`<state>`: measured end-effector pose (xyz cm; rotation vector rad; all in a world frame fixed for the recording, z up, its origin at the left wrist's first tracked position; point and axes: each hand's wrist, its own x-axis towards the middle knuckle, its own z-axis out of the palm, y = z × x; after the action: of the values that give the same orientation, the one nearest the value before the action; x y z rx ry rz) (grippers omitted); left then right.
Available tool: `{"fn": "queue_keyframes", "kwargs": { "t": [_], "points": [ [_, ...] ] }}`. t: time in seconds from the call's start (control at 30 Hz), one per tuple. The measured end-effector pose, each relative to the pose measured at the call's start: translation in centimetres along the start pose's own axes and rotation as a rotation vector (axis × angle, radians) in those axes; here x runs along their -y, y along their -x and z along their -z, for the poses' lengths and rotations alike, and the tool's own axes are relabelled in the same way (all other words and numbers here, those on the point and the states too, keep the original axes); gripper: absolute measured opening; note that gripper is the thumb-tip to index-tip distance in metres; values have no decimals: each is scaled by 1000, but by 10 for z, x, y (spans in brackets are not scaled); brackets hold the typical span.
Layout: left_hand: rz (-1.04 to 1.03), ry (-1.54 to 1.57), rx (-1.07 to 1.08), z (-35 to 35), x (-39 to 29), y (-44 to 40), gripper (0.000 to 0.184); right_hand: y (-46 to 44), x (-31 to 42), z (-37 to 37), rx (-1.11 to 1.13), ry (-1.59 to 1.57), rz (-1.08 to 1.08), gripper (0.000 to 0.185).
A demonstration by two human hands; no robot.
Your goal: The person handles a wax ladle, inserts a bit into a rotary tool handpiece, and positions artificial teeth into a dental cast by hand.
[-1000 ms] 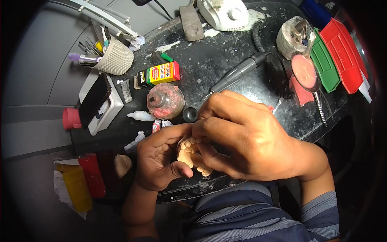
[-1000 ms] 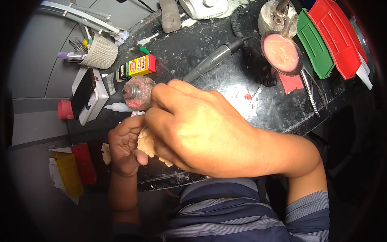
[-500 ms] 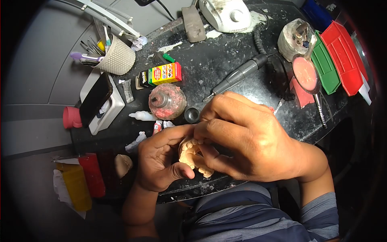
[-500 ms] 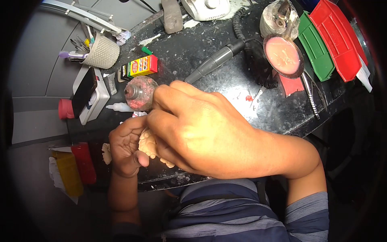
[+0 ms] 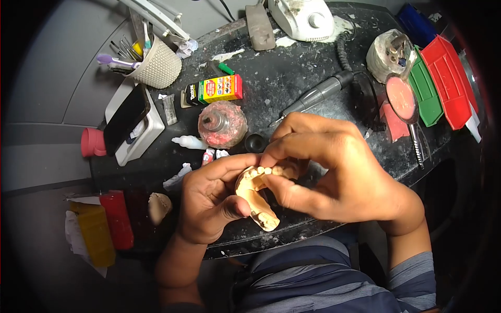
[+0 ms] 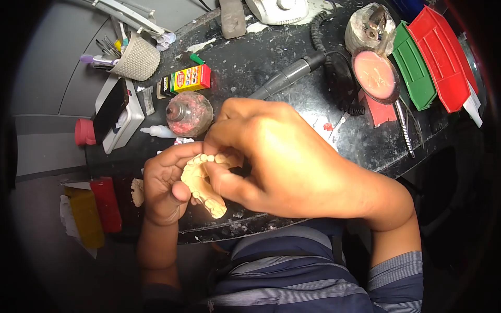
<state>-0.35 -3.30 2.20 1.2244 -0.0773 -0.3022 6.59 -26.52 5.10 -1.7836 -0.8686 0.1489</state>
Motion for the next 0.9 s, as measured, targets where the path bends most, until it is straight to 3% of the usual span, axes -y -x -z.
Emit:
{"fn": "queue_keyframes", "kwargs": {
  "t": [0.17, 0.27, 0.33, 0.37, 0.4, 0.73, 0.9],
  "points": [
    [64, -6, 6, -2, -3, 0, 84, -3, 7, 3, 51, -115, -257, 9],
    [73, -81, -40, -8, -7, 1, 89, -3, 8, 3, 32, -158, -250, 8],
    [-13, -96, -76, -11, -5, 2, 90, -4, 9, 2, 39, -133, -223, 8],
    [-47, -11, 8, -4, -3, 3, 78, -4, 8, 1, 9, -77, -126, 8],
    [-53, -12, 6, -2, -2, 3, 78, -4, 7, 0, -22, -21, -28, 8],
    [-533, -679, 37, 1, -7, 0, 74, -4, 20, -4, -95, 33, 92, 17],
    [-615, -785, 58, 1, -14, -1, 76, -4, 23, -6, -107, 83, 139, 21]
  ]
}}
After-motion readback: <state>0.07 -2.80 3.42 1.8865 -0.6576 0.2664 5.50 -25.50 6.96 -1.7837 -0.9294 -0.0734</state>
